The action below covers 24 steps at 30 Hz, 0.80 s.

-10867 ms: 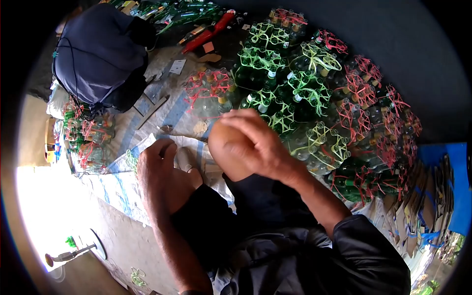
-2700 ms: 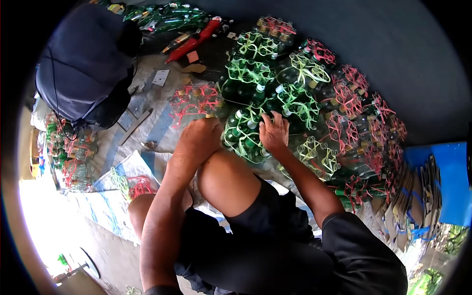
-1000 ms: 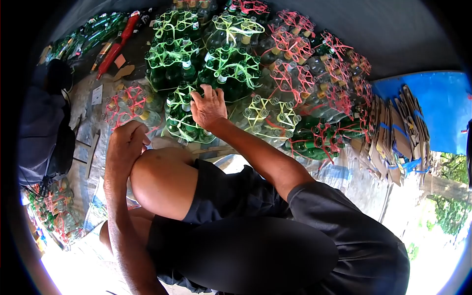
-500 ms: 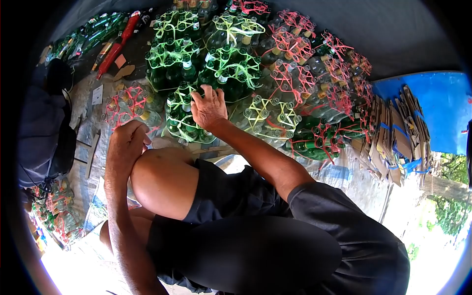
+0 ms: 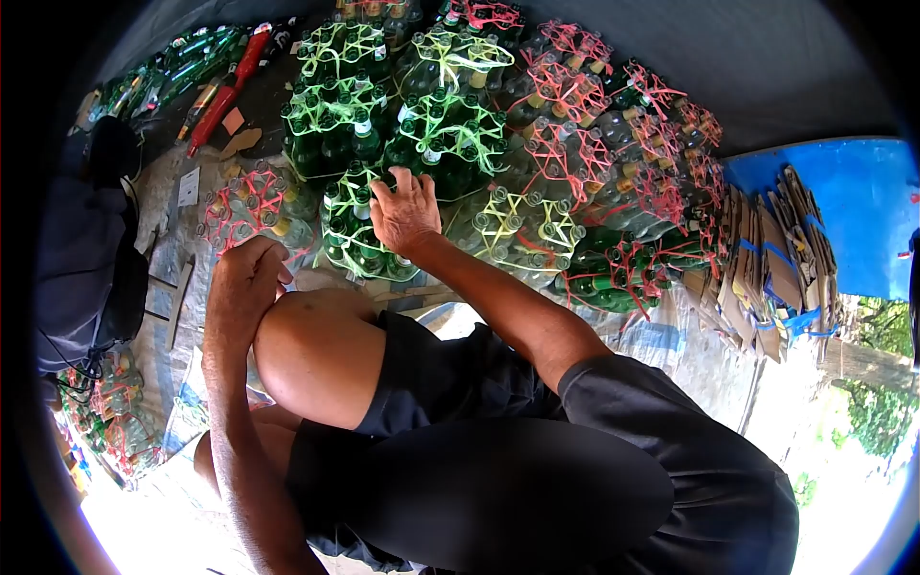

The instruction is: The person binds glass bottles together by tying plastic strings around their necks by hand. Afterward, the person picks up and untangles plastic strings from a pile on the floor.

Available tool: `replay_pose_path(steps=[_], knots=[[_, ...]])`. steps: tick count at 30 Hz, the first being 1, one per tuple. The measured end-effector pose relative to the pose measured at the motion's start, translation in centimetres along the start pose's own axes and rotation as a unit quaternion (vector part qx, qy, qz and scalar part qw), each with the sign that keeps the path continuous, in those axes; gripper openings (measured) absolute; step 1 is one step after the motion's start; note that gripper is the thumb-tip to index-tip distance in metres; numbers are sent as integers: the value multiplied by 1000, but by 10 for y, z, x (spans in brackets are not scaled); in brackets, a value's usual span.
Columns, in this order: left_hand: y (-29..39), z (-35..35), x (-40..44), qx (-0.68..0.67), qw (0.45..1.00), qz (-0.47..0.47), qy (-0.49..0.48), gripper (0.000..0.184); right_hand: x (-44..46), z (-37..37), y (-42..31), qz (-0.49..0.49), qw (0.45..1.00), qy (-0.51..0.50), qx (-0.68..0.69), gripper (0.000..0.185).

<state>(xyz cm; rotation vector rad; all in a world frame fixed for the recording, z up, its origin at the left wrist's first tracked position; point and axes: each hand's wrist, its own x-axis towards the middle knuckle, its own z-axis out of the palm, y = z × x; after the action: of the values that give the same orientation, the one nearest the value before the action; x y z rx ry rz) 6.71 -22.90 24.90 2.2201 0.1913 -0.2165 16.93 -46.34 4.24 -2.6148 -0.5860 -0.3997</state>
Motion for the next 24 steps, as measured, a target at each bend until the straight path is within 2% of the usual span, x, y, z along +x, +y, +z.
replay_pose_path(steps=[8,16,24], knots=[[-2,0,1,-14,1000,-2,-3,25,1,1,0,-5,1000,7,-10,34],[-5,-2,1,6,999,40,-7,23,0,3,1,-16,999,32,-18,31],[-1,-4,-2,9,1000,22,-6,23,0,5,1,-9,1000,16,-10,32]])
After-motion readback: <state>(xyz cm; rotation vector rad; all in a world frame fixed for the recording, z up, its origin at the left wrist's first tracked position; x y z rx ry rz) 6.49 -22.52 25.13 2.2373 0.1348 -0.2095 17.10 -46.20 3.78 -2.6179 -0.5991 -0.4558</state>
